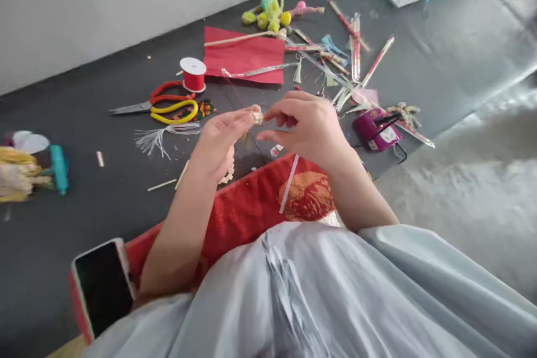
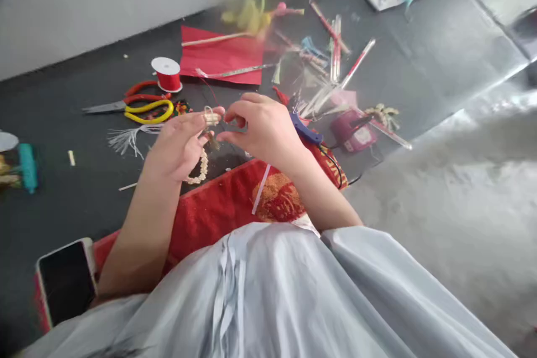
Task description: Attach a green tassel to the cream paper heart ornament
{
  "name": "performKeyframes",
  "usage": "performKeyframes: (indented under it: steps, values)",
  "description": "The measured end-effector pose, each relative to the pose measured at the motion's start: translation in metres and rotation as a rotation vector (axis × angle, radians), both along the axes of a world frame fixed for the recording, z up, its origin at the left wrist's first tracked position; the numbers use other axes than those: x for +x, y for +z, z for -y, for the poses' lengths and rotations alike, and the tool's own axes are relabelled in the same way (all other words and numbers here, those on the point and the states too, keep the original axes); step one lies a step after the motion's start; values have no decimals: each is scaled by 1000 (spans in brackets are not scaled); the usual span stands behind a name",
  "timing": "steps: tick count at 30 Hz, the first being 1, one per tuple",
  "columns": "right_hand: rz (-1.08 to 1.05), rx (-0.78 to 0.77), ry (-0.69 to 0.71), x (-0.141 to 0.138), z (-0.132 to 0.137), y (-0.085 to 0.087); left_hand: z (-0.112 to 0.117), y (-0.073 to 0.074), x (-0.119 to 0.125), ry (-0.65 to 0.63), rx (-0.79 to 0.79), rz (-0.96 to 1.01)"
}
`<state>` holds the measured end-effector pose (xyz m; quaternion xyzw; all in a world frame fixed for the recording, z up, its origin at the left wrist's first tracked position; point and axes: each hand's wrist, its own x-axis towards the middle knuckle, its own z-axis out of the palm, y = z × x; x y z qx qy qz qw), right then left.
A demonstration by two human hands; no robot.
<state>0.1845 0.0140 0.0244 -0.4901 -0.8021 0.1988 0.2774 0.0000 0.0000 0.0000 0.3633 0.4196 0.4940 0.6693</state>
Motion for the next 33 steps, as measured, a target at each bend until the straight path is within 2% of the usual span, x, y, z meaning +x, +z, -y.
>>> performKeyframes:
  steps: [5,10,13,16,20,23,29,31,33]
  values:
    - [-56,14,45,1,-2,-4,0,2,2,-14,10,-27]
    - [-219,-12,103,12,-4,-3,-1,1,2,-18,2,-56]
    - [-399,-131,126,15,-5,-1,-1,0,2,-15,10,-63]
    - [-679,-244,169,12,-5,0,-1,-1,2,-4,23,-67]
    - [-919,-274,124,12,-12,2,-2,-3,1,6,53,-100]
    - [-917,-219,1,24,-23,6,-3,-6,0,15,76,-166]
    - [-735,136,-339,71,-44,14,-3,-11,-2,58,191,-324]
    - [-621,209,-379,85,-48,10,-3,-12,-2,74,242,-389]
    - [-501,178,-363,93,-49,2,-3,-13,-3,96,343,-457]
